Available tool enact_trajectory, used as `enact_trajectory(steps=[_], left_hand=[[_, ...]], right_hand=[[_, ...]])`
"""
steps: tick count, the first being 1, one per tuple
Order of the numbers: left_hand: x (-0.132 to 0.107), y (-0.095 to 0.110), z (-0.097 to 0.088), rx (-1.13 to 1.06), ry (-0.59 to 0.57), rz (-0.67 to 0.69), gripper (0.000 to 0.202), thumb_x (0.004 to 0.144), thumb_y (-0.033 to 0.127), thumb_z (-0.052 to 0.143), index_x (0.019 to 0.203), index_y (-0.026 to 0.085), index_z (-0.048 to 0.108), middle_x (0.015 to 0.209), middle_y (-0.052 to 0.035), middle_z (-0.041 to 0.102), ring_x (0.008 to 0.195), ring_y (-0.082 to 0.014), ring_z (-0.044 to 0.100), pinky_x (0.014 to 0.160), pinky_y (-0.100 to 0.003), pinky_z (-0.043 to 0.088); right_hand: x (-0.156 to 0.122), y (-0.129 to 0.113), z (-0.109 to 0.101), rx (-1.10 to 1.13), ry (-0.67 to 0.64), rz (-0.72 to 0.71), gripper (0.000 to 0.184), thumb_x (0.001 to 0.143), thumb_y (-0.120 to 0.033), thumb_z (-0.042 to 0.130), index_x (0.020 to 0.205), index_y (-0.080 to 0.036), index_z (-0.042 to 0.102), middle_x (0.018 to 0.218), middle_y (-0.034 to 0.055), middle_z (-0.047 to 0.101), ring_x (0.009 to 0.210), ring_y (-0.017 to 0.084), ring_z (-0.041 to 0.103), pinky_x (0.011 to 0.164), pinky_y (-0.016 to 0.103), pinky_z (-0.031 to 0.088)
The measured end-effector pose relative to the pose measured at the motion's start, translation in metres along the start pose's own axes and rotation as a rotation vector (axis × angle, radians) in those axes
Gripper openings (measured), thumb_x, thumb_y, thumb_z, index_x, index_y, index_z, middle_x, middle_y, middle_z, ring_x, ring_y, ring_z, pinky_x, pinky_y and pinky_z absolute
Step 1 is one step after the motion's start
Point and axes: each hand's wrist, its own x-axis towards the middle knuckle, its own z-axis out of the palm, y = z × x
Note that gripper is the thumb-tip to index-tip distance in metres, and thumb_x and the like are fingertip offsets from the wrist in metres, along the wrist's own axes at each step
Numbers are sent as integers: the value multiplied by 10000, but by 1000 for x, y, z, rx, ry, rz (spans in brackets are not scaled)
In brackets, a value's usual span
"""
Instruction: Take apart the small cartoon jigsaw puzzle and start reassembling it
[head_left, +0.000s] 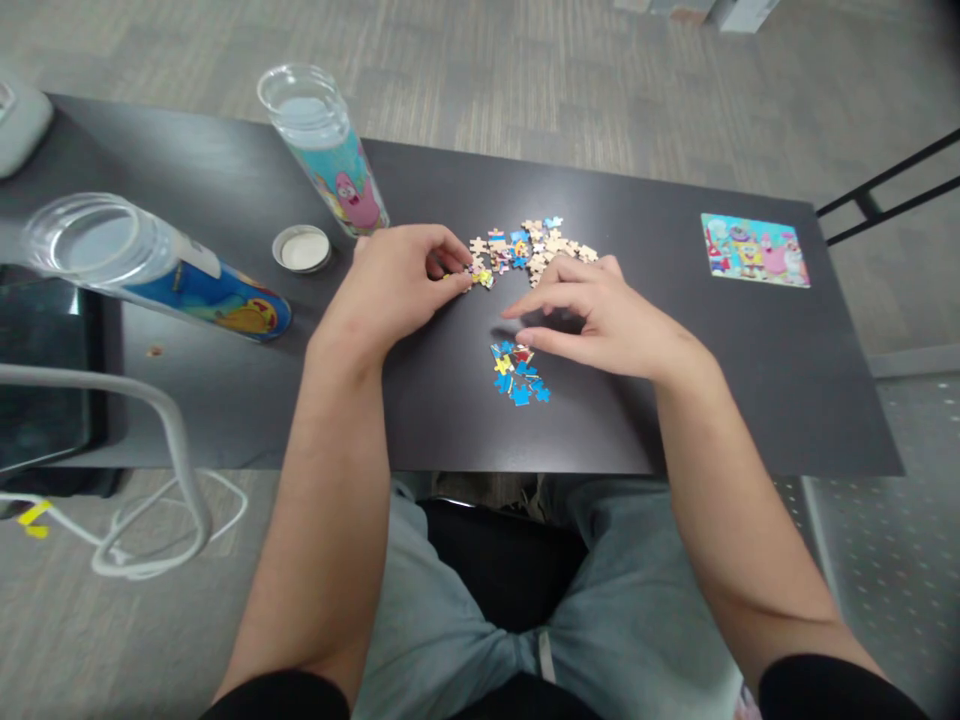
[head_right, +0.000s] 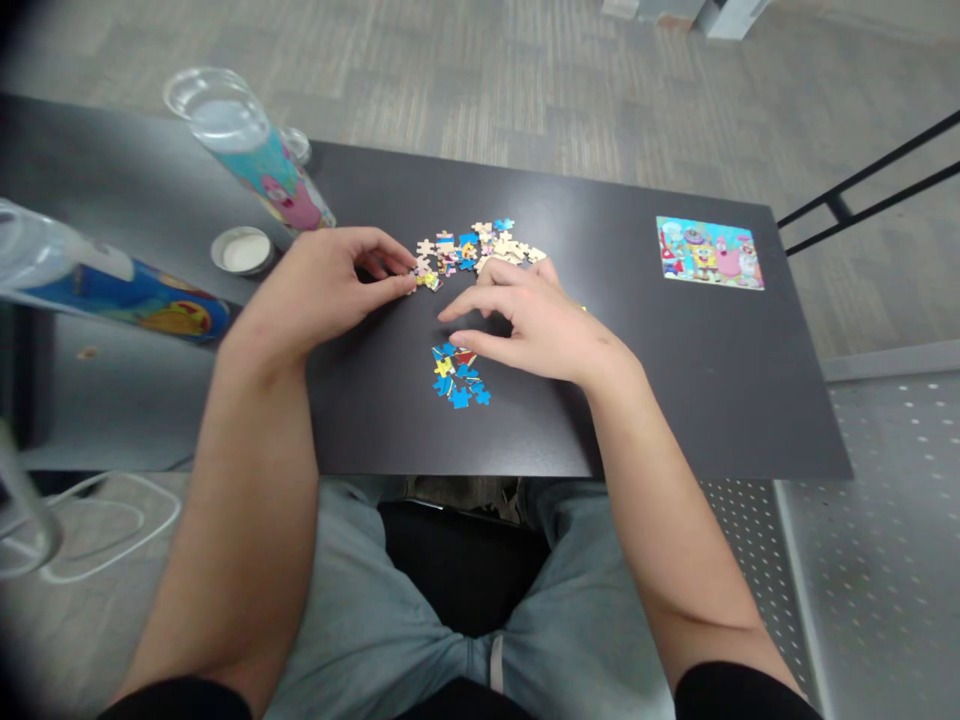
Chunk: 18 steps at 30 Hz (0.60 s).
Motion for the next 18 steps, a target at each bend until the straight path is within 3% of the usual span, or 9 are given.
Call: enact_trajectory(steps=[6, 11, 15, 18], left_hand=[[-3, -4, -3, -52, -7, 4, 210, 947, 470, 928, 1100, 334, 885, 1174, -35, 947, 1060, -289, 821, 1112, -529, 678], [-4, -8, -6, -137, -8, -13, 334, 925, 573, 986, 1128, 336, 868, 1165, -51, 934, 1083, -301, 809, 1074, -532, 710], [-6, -5, -9, -172, 4, -29, 328, 925, 520, 1002, 1142, 321, 856, 1166, -60, 910, 1089, -293, 819, 1031, -511, 715], [-9, -2, -12, -197, -6, -33, 291, 931, 444, 970, 1164, 308, 860, 1211, -64, 916, 1065, -288, 828, 1002, -499, 714]], right_hand=[[7, -18, 1, -107, 72, 77, 195, 1200, -400, 841, 1369, -396, 937, 1292, 114, 834, 1185, 427, 825, 1251, 732, 535], [17, -25, 10, -196, 107, 169, 217, 1175, -361, 856, 1382, -340, 918, 1275, 127, 846, 1283, 458, 833, 1211, 694, 570], [27, -29, 17, -304, 137, 239, 208, 1147, -333, 880, 1344, -276, 914, 1284, 136, 871, 1275, 462, 848, 1176, 671, 594], [36, -24, 26, -325, 203, 256, 140, 1133, -323, 893, 1270, -296, 886, 1264, 128, 858, 1243, 459, 843, 1136, 654, 629]])
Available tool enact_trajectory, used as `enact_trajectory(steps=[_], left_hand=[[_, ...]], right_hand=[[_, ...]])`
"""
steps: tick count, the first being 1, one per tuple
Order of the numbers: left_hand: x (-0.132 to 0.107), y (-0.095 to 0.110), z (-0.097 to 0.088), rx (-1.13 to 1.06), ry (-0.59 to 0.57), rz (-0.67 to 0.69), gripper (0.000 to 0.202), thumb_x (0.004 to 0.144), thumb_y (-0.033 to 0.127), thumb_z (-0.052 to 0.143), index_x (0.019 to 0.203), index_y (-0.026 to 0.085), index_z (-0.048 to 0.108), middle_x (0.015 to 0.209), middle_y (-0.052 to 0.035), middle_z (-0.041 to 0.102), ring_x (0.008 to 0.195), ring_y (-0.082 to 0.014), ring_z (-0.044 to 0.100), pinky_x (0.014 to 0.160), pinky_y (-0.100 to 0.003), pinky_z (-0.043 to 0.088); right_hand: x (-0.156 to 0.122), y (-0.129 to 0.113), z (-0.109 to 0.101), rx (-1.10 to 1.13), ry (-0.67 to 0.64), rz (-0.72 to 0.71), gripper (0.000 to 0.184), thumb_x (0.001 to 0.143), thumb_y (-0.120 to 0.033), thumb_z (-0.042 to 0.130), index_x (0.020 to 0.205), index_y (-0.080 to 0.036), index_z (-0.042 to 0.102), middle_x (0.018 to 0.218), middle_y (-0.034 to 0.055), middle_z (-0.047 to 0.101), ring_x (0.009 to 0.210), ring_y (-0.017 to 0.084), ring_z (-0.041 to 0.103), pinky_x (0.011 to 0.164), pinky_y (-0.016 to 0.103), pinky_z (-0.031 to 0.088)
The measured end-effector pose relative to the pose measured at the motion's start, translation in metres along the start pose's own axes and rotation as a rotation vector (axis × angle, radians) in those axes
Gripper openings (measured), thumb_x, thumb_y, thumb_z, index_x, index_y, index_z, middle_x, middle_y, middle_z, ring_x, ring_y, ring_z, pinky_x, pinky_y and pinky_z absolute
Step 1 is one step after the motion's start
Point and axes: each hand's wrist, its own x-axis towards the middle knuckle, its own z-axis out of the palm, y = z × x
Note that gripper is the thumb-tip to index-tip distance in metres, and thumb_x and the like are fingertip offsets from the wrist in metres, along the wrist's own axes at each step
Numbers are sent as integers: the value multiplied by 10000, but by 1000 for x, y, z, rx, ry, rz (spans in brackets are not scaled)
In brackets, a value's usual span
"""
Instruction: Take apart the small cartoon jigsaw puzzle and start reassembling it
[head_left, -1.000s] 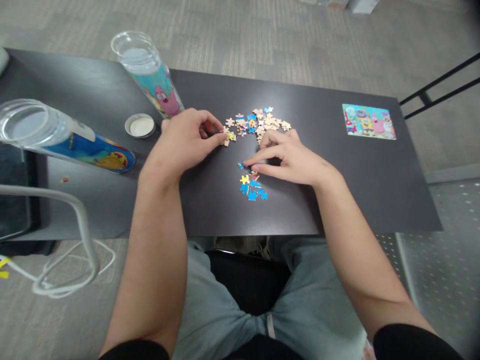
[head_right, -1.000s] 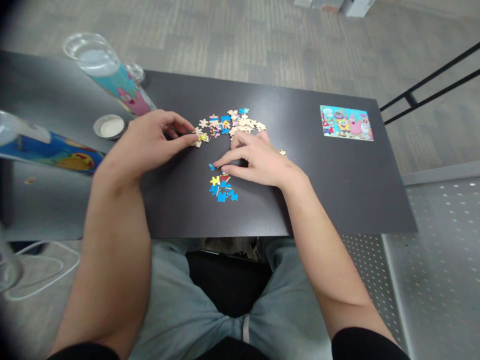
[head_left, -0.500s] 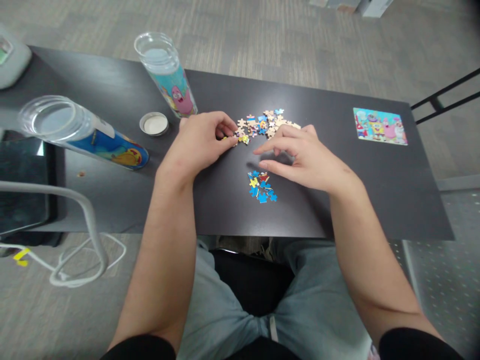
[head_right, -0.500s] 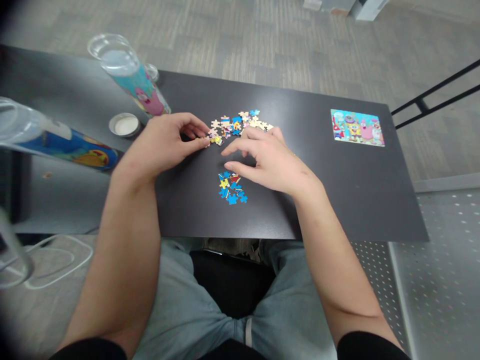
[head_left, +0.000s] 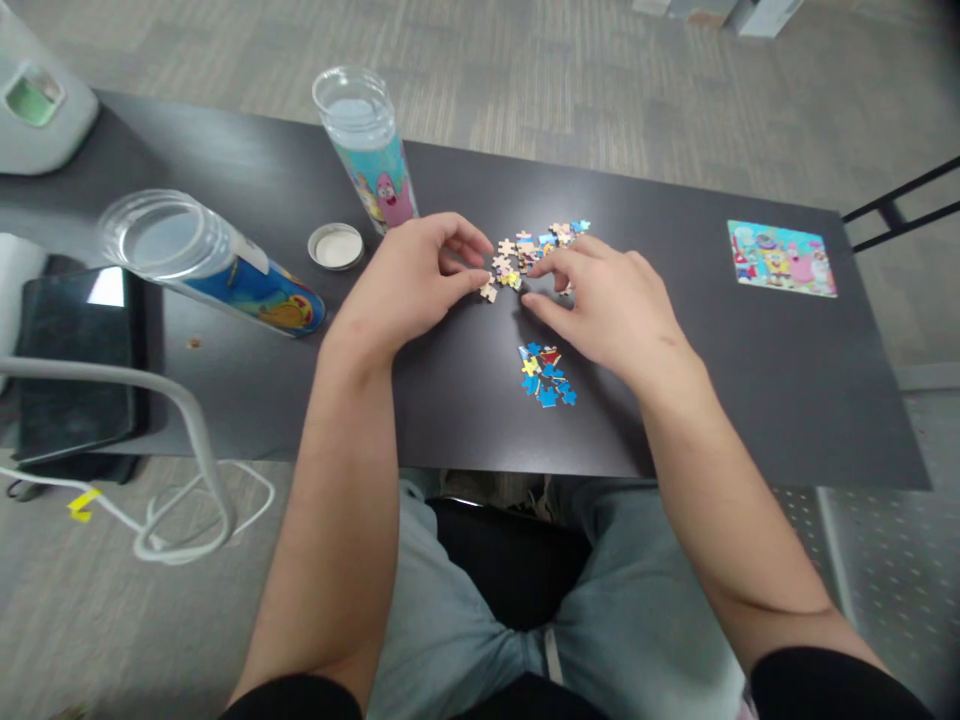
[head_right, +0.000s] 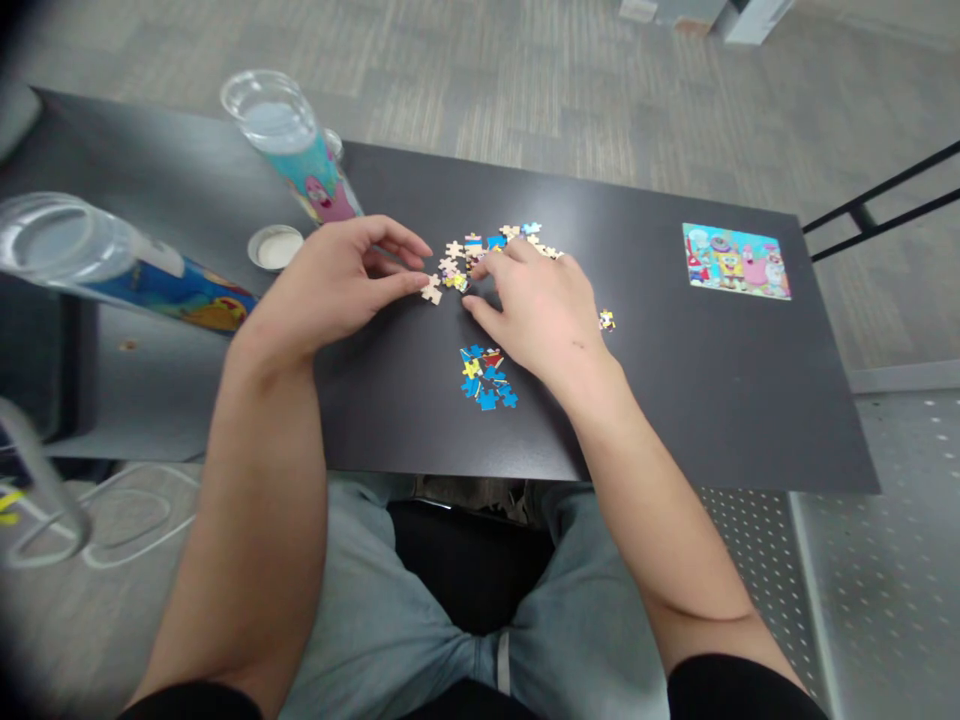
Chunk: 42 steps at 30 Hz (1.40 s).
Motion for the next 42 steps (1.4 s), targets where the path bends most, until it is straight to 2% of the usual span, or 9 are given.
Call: enact_trajectory(steps=[6, 11, 18, 23, 27, 32, 35, 38, 42], left_hand=[[-11, 3, -8, -35, -32, -18, 273, 964, 439, 934, 1196, 310, 871, 1301, -62, 933, 1063, -286, 825, 992, -495, 715], [-17, 0, -13, -50, -83, -29, 388, 928, 577, 1029, 1162, 317, 862, 1308, -70, 929, 1130, -299, 827, 971, -475, 712], [-19, -9, -15, -10, -110, -3, 361, 914, 561, 1014, 1125, 312, 861, 1148, -41, 913, 998, -265, 782, 917, -453, 648], [-17, -24, -19, 122, -115, 9, 374, 821, 519, 1056, 1074, 304, 882, 905, -7, 777, 954, -266, 704, 870, -437, 555], [-15, -26, -18, 166, -154, 24, 491, 754, 566, 1122, 1088, 313, 865, 960, -8, 781, 983, -276, 699, 869, -434, 539], [-14, -19, -8, 253, -137, 53, 653, 678, 550, 1187, 1154, 291, 822, 1139, -27, 817, 1064, -291, 747, 956, -446, 563], [-13, -15, 0, 304, -129, 66, 760, 650, 561, 1213, 1224, 275, 803, 1214, -47, 831, 1100, -311, 765, 995, -463, 570], [-11, -14, 3, 307, -115, 77, 650, 756, 550, 1163, 1227, 279, 806, 1208, -49, 828, 1083, -305, 763, 1000, -471, 570], [-7, -13, 2, 287, -110, 74, 256, 951, 438, 977, 1118, 297, 843, 1090, -23, 804, 1001, -266, 735, 982, -454, 563]], right_hand=[[12, 3, 24, 80, 65, -10, 83, 1145, -411, 881, 1137, -340, 838, 1235, 133, 847, 1111, 434, 786, 1043, 661, 698], [14, 2, 20, 120, -1, 0, 53, 1124, -264, 811, 1099, -309, 827, 1270, 142, 867, 1167, 409, 806, 1085, 650, 700], [18, 7, 21, 157, -65, -27, 115, 1180, -282, 829, 1287, -292, 869, 1323, 158, 838, 1276, 420, 810, 1220, 662, 653], [22, 14, 31, 235, -28, -61, 49, 1130, -286, 871, 1150, -327, 888, 1235, 127, 848, 1215, 419, 801, 1173, 668, 660], [21, 12, 29, 305, -21, -70, 115, 1102, -288, 905, 1039, -329, 817, 1208, 136, 860, 1179, 417, 779, 1154, 681, 648], [17, 9, 25, 474, -43, -20, 219, 1036, -249, 928, 971, -307, 727, 921, 39, 763, 908, 299, 700, 930, 519, 606], [17, 18, 25, 618, -69, 19, 225, 1021, -294, 942, 983, -305, 720, 868, -4, 723, 772, 229, 594, 776, 445, 520], [19, 31, 24, 738, -111, -5, 212, 1005, -358, 967, 1081, -289, 781, 952, 15, 794, 788, 223, 600, 746, 427, 515], [18, 42, 19, 741, -147, -8, 236, 1036, -412, 956, 1217, -268, 910, 991, 34, 854, 814, 240, 636, 753, 432, 547]])
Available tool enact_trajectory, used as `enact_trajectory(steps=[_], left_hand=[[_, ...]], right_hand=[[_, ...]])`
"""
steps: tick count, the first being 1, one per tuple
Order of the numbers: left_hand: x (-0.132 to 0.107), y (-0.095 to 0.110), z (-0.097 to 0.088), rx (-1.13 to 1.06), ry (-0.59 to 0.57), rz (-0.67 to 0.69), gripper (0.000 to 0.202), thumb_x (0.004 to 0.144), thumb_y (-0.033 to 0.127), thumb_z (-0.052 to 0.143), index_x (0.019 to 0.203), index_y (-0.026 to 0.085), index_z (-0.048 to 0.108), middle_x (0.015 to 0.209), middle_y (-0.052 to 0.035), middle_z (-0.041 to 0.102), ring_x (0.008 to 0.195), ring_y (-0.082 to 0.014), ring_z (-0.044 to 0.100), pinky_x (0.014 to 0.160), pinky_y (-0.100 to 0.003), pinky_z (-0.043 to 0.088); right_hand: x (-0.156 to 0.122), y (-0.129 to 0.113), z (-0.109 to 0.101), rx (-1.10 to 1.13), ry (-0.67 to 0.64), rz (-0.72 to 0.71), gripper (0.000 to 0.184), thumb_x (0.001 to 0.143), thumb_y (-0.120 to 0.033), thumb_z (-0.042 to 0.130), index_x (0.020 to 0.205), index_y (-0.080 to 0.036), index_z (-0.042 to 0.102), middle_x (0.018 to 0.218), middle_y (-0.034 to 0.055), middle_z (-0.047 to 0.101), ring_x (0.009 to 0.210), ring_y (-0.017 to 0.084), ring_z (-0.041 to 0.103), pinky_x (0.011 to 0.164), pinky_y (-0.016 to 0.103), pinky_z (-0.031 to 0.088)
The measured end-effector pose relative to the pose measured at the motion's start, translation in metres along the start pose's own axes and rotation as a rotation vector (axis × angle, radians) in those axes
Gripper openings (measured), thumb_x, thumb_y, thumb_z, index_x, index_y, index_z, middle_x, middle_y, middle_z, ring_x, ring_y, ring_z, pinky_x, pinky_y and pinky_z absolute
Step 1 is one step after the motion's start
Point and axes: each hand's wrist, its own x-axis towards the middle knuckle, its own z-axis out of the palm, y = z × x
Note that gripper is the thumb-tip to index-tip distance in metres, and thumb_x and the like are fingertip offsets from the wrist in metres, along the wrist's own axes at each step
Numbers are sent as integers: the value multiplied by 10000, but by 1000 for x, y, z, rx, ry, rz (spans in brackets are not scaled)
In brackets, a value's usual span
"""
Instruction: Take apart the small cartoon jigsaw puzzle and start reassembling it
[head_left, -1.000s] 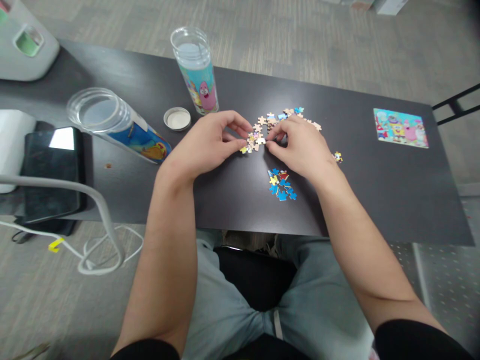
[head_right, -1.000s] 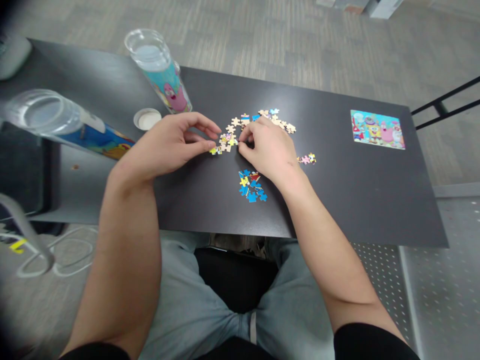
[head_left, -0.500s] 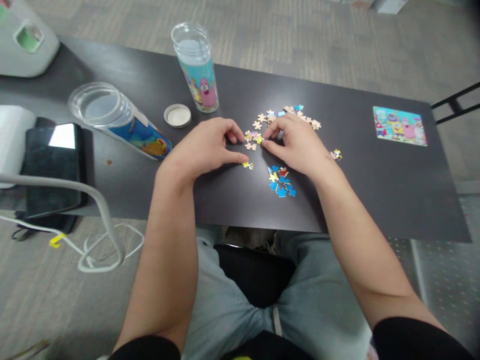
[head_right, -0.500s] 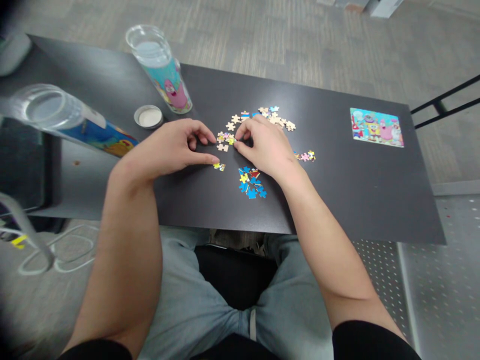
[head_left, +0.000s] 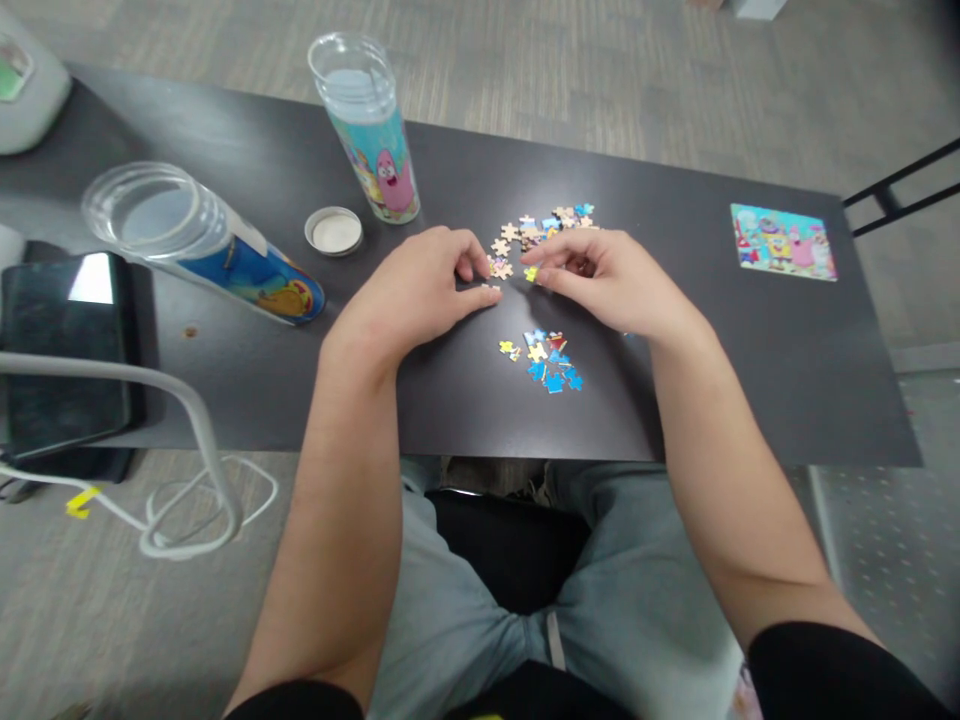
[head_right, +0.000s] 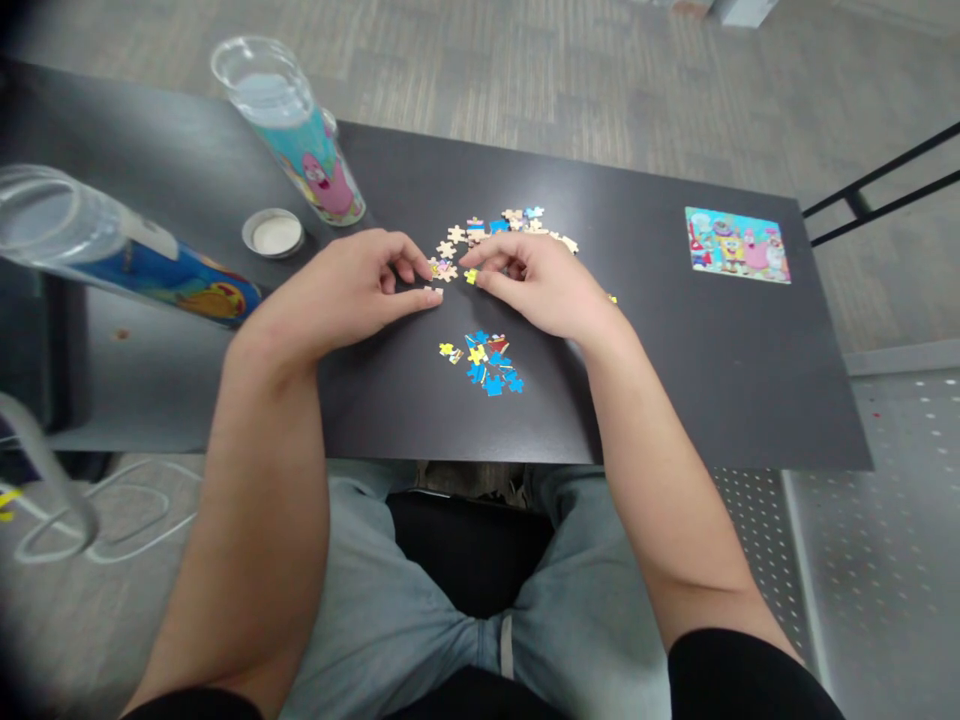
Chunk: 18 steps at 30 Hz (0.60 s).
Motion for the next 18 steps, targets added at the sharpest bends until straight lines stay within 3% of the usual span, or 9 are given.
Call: enact_trajectory(steps=[5, 11, 15, 18], left_hand=[[3, 4, -4, 19, -26, -4, 137, 961, 385, 943, 1035, 282, 893, 1022, -19, 782, 922, -234, 703, 956, -431, 549], [4, 11, -6, -35, -33, -38, 116, 947, 307, 963, 980, 274, 856, 893, 21, 776, 809, -198, 650, 872, -398, 518], [9, 12, -6, -124, -65, -40, 143, 953, 328, 947, 952, 280, 813, 828, 36, 775, 790, -195, 686, 841, -388, 536], [16, 9, -6, -146, -97, -33, 145, 953, 380, 927, 972, 295, 811, 878, 21, 819, 856, -213, 745, 876, -403, 577]], right_hand=[[-5, -2, -4, -9, -24, 23, 161, 1024, -411, 967, 1133, -296, 940, 937, 41, 867, 827, 278, 696, 800, 478, 597], [-6, -2, -3, 41, -45, 4, 235, 967, -411, 1032, 1006, -302, 828, 910, 21, 852, 853, 264, 746, 830, 441, 605], [-7, -2, -5, -117, -20, -18, 189, 1002, -402, 1020, 958, -295, 871, 953, 45, 852, 850, 273, 692, 835, 474, 589], [-8, -5, -9, -222, 30, -76, 140, 1053, -339, 971, 945, -284, 900, 1002, 65, 856, 931, 291, 702, 947, 508, 597]])
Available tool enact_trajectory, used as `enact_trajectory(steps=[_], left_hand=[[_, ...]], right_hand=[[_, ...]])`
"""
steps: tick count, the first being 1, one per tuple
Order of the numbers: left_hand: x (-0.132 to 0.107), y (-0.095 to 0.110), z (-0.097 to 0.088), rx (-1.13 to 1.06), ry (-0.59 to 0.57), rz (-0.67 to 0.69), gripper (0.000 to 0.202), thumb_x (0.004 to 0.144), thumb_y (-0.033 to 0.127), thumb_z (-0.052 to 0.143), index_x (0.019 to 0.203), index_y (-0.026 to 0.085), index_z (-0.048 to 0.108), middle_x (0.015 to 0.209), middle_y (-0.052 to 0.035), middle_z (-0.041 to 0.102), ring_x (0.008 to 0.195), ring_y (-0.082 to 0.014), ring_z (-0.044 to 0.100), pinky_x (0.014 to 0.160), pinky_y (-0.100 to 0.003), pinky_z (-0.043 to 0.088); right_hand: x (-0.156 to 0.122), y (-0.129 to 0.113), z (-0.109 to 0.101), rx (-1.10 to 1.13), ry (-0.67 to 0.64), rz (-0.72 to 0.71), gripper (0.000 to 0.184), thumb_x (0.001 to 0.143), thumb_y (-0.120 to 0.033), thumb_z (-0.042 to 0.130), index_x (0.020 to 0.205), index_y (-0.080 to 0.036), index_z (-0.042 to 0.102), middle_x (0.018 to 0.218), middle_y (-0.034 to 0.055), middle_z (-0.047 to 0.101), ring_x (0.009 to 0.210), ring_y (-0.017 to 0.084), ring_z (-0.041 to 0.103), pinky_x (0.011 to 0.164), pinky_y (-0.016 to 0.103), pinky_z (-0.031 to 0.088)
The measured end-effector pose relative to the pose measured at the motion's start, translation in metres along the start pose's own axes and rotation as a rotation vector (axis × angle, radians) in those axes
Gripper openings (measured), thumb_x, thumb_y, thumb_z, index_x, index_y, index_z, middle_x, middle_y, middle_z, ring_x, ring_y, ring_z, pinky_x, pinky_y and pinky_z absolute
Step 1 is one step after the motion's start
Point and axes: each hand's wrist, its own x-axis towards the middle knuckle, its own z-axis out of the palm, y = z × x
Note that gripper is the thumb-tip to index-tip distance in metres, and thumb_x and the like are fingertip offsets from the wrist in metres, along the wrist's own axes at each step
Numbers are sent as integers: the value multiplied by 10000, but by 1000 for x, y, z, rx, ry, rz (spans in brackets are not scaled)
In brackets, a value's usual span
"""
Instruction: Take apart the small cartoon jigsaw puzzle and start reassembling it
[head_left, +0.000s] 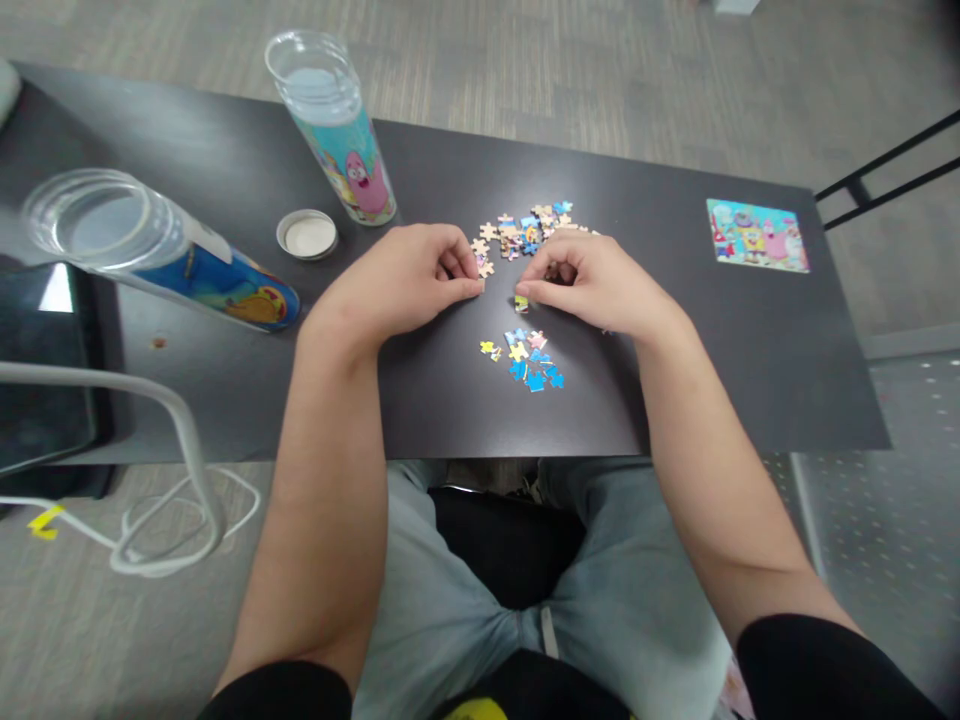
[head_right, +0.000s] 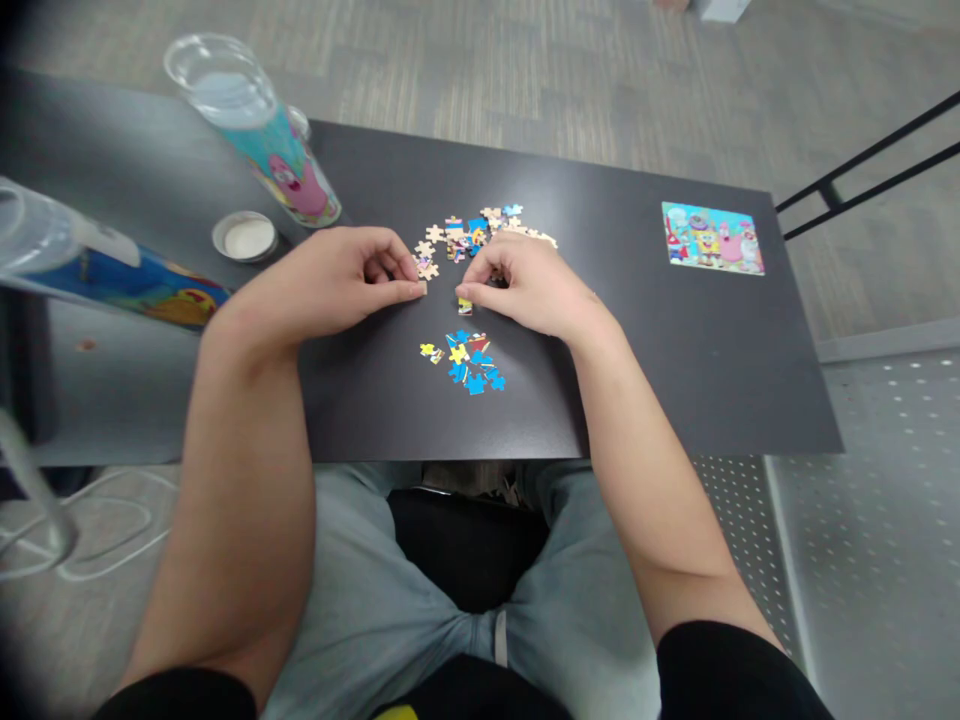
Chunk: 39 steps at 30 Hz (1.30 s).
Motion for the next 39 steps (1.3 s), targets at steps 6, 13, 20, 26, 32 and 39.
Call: enact_trajectory(steps=[6, 13, 20, 26, 32, 39], left_hand=[[8, 0, -3, -79, -94, 7, 190, 937, 427, 911, 1055, 297, 841, 959, -2, 880, 1007, -248, 798, 995, -451, 653], [-1, 8, 2, -104, 16, 74, 237, 911, 448, 967, 998, 272, 833, 984, -49, 881, 1028, -304, 827, 1013, -495, 670], [-10, 7, -1, -43, -55, 65, 259, 858, 389, 981, 1058, 277, 858, 1002, -30, 874, 1020, -277, 804, 1012, -464, 672], [-8, -2, -4, 41, 192, -7, 205, 978, 404, 872, 1146, 289, 848, 1086, -62, 862, 1008, -292, 773, 1014, -502, 660], [1, -5, 1, 78, 185, -24, 201, 997, 479, 887, 1116, 325, 838, 1050, -59, 838, 1113, -333, 771, 1030, -523, 654], [8, -10, 9, 124, 214, -26, 198, 971, 492, 926, 1064, 339, 842, 1097, -61, 847, 1099, -327, 742, 1016, -531, 627]], right_hand=[[2, 2, -5, -102, -16, -48, 132, 1107, -334, 928, 983, -296, 901, 1100, 97, 876, 1058, 359, 759, 1077, 582, 581], [2, 10, -4, -120, -111, -129, 215, 984, -482, 1045, 1058, -307, 945, 1102, 83, 838, 1142, 392, 765, 1152, 619, 545], [-1, -10, -12, -150, -99, -31, 250, 1087, -663, 932, 1083, -413, 934, 1076, 96, 843, 1167, 426, 670, 1190, 690, 514], [4, -13, 9, -191, -74, -131, 168, 1188, -471, 845, 1255, -348, 939, 1106, 98, 813, 1168, 413, 728, 1200, 660, 508], [2, -10, 15, -219, -166, -211, 152, 1177, -446, 907, 1262, -416, 1030, 1136, 91, 843, 1189, 413, 765, 1206, 658, 496], [-8, -5, -2, -42, -149, -222, 207, 1174, -521, 898, 1208, -360, 1023, 990, 51, 820, 971, 322, 734, 1008, 526, 546]])
